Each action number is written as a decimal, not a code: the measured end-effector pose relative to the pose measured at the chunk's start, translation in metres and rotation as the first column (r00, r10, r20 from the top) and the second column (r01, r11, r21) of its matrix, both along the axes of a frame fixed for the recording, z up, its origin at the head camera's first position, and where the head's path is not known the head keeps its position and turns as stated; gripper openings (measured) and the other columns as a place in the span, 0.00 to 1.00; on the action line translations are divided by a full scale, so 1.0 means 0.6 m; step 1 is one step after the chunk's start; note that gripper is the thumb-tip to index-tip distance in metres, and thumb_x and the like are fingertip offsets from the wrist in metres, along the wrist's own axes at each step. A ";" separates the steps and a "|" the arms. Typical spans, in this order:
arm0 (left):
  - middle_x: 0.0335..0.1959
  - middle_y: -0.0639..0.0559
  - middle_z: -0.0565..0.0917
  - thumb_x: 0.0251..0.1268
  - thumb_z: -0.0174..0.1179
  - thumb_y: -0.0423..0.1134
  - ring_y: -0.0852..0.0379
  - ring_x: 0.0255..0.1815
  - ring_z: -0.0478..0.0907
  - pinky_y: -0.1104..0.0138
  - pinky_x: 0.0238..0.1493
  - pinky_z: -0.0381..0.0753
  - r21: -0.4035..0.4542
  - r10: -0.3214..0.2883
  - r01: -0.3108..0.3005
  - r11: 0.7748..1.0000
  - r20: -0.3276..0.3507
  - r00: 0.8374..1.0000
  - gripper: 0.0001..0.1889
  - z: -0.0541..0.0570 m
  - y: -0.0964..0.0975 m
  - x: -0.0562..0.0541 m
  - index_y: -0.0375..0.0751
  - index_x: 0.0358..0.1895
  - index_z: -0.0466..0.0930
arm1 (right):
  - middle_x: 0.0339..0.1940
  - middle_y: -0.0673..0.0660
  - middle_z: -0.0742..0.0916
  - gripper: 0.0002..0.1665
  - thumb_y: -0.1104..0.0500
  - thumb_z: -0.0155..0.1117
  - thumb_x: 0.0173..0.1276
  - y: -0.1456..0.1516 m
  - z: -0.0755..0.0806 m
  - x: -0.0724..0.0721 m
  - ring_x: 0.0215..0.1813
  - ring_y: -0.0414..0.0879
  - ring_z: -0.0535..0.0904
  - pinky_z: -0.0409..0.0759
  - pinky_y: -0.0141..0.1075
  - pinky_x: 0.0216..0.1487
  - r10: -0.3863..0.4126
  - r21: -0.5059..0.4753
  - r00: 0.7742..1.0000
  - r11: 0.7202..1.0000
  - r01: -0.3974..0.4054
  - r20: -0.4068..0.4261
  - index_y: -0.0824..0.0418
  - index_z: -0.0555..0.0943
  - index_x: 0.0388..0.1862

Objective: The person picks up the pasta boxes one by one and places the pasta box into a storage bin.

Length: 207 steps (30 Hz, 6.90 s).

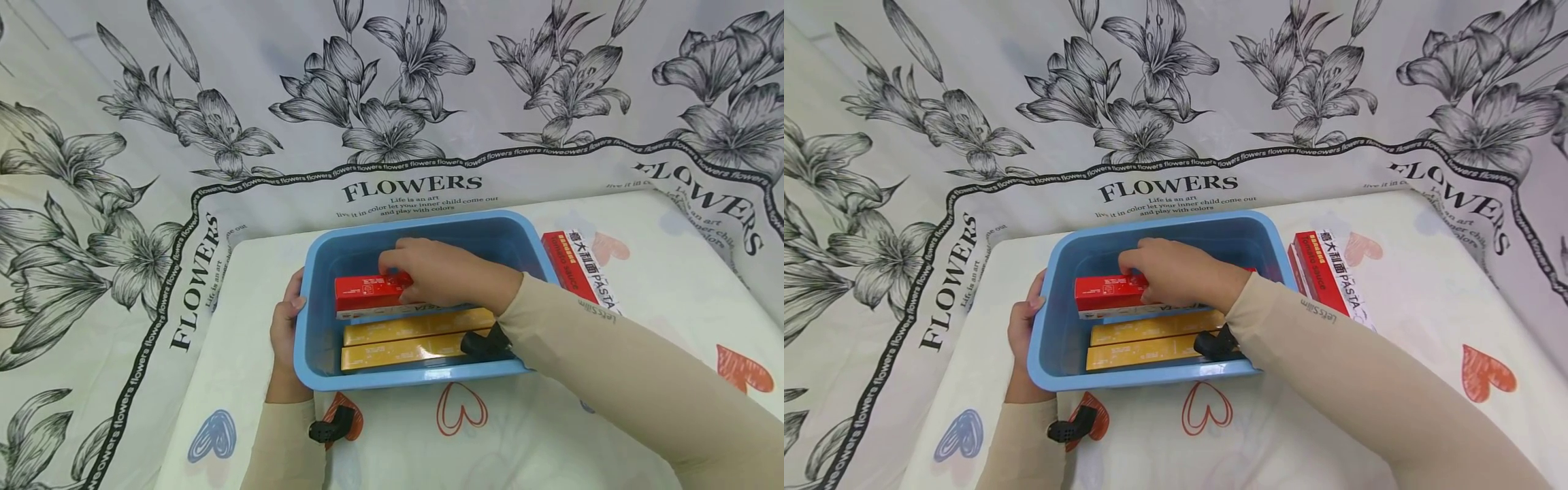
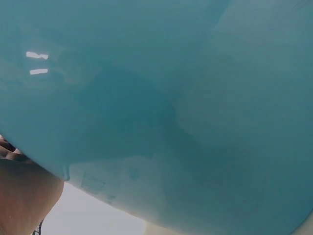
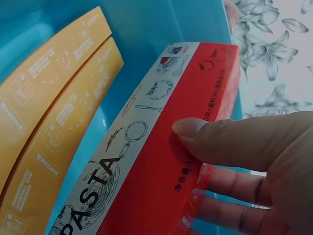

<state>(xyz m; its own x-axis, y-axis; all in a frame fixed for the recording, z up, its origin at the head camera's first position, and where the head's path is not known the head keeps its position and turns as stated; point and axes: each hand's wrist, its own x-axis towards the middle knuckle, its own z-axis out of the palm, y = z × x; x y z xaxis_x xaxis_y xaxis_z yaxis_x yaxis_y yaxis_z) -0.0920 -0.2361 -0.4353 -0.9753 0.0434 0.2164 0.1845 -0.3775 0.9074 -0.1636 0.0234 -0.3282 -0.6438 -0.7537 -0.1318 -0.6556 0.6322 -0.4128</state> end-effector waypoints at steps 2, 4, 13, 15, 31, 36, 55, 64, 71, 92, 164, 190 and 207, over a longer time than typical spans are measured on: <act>0.76 0.37 0.70 0.72 0.33 0.39 0.39 0.75 0.66 0.53 0.70 0.76 0.000 -0.001 0.001 1.000 -0.001 1.000 0.32 0.000 0.001 0.000 0.47 0.77 0.69 | 0.50 0.52 0.83 0.27 0.57 0.81 0.70 0.001 -0.001 -0.001 0.51 0.48 0.78 0.82 0.40 0.50 -0.001 -0.006 1.000 1.000 0.002 0.018 0.52 0.84 0.65; 0.76 0.37 0.70 0.72 0.34 0.39 0.40 0.75 0.66 0.53 0.70 0.77 -0.007 -0.002 0.002 1.000 0.000 1.000 0.32 0.000 0.001 0.000 0.48 0.77 0.69 | 0.49 0.52 0.83 0.27 0.57 0.82 0.69 0.002 -0.002 -0.001 0.51 0.48 0.78 0.82 0.40 0.50 -0.004 -0.020 0.999 1.000 0.005 0.044 0.52 0.84 0.65; 0.77 0.37 0.70 0.72 0.35 0.40 0.42 0.75 0.68 0.53 0.70 0.77 -0.015 0.006 -0.006 1.000 -0.002 1.000 0.31 0.000 0.001 0.001 0.48 0.77 0.69 | 0.48 0.51 0.83 0.27 0.58 0.83 0.68 0.002 -0.007 -0.008 0.52 0.48 0.78 0.82 0.41 0.50 -0.020 -0.051 0.995 0.998 0.025 0.103 0.51 0.84 0.63; 0.77 0.37 0.69 0.72 0.34 0.40 0.42 0.75 0.67 0.53 0.71 0.76 -0.014 0.005 -0.005 1.000 -0.003 1.000 0.32 0.000 0.000 0.000 0.47 0.77 0.68 | 0.48 0.52 0.83 0.27 0.58 0.83 0.67 0.002 -0.008 -0.009 0.52 0.49 0.78 0.82 0.42 0.50 -0.025 -0.048 0.994 0.998 0.030 0.110 0.51 0.84 0.62; 0.77 0.37 0.70 0.72 0.33 0.40 0.39 0.76 0.65 0.52 0.72 0.74 -0.006 -0.006 0.006 1.000 -0.011 1.000 0.32 0.001 0.000 0.001 0.46 0.78 0.68 | 0.49 0.52 0.83 0.27 0.59 0.84 0.66 -0.002 -0.018 -0.015 0.53 0.50 0.77 0.82 0.43 0.50 -0.048 -0.010 0.988 0.999 0.050 0.148 0.51 0.81 0.60; 0.78 0.35 0.68 0.72 0.33 0.40 0.38 0.77 0.64 0.51 0.73 0.72 -0.024 0.007 -0.007 1.000 -0.013 1.000 0.33 0.001 0.000 0.002 0.46 0.78 0.68 | 0.50 0.52 0.83 0.26 0.59 0.84 0.66 -0.003 -0.021 -0.017 0.53 0.50 0.77 0.82 0.43 0.51 -0.057 0.011 0.988 0.998 0.056 0.146 0.51 0.81 0.60; 0.77 0.33 0.67 0.72 0.34 0.39 0.37 0.75 0.66 0.48 0.73 0.72 0.008 -0.015 0.016 1.000 -0.011 1.000 0.33 -0.001 -0.001 0.001 0.46 0.79 0.68 | 0.53 0.54 0.83 0.29 0.57 0.80 0.72 -0.002 -0.021 -0.020 0.53 0.49 0.78 0.84 0.43 0.50 -0.078 0.059 0.980 0.996 0.068 0.184 0.52 0.79 0.67; 0.76 0.33 0.68 0.70 0.33 0.38 0.38 0.74 0.67 0.49 0.73 0.71 0.029 -0.012 0.012 0.999 -0.012 1.000 0.34 -0.003 0.001 0.001 0.45 0.79 0.68 | 0.51 0.53 0.83 0.29 0.57 0.80 0.72 0.001 -0.019 -0.021 0.53 0.50 0.79 0.84 0.43 0.49 -0.070 0.017 0.977 0.998 0.068 0.202 0.51 0.80 0.68; 0.75 0.33 0.69 0.70 0.33 0.38 0.39 0.73 0.68 0.48 0.73 0.72 0.048 -0.014 0.014 0.999 -0.018 1.000 0.33 -0.005 0.001 0.001 0.44 0.78 0.68 | 0.55 0.55 0.83 0.33 0.57 0.79 0.73 0.008 -0.014 -0.017 0.56 0.50 0.80 0.83 0.44 0.51 -0.037 -0.057 0.973 0.997 0.051 0.228 0.53 0.78 0.73; 0.69 0.38 0.74 0.69 0.33 0.36 0.44 0.67 0.70 0.54 0.68 0.75 0.046 -0.045 0.046 0.998 -0.027 0.999 0.33 -0.006 -0.003 -0.002 0.44 0.76 0.69 | 0.59 0.54 0.84 0.33 0.54 0.75 0.76 0.022 0.001 -0.017 0.56 0.49 0.83 0.84 0.46 0.56 0.033 -0.297 0.952 0.953 0.062 0.306 0.54 0.75 0.77; 0.75 0.36 0.70 0.72 0.33 0.40 0.40 0.72 0.68 0.50 0.72 0.74 0.004 -0.020 0.020 1.000 -0.001 1.000 0.32 -0.004 -0.004 0.005 0.48 0.77 0.68 | 0.59 0.63 0.83 0.26 0.49 0.47 0.91 0.181 0.059 0.042 0.62 0.62 0.78 0.77 0.46 0.61 0.020 -0.800 0.973 0.573 0.177 0.229 0.58 0.77 0.77; 0.76 0.33 0.68 0.69 0.34 0.39 0.37 0.74 0.67 0.48 0.72 0.73 -0.012 -0.008 0.009 1.000 0.008 1.000 0.33 -0.003 -0.001 0.002 0.48 0.77 0.68 | 0.62 0.71 0.81 0.27 0.59 0.44 0.90 0.303 0.010 0.064 0.65 0.59 0.78 0.79 0.38 0.65 0.041 -0.901 0.977 0.395 0.178 0.211 0.72 0.70 0.79; 0.75 0.39 0.71 0.73 0.34 0.40 0.41 0.73 0.68 0.51 0.72 0.73 -0.024 -0.032 0.031 0.999 -0.028 0.999 0.31 -0.006 -0.005 -0.002 0.49 0.77 0.68 | 0.64 0.71 0.81 0.27 0.64 0.39 0.90 0.375 -0.047 0.064 0.64 0.58 0.79 0.80 0.37 0.62 0.068 -0.948 0.962 0.206 0.244 0.263 0.78 0.66 0.79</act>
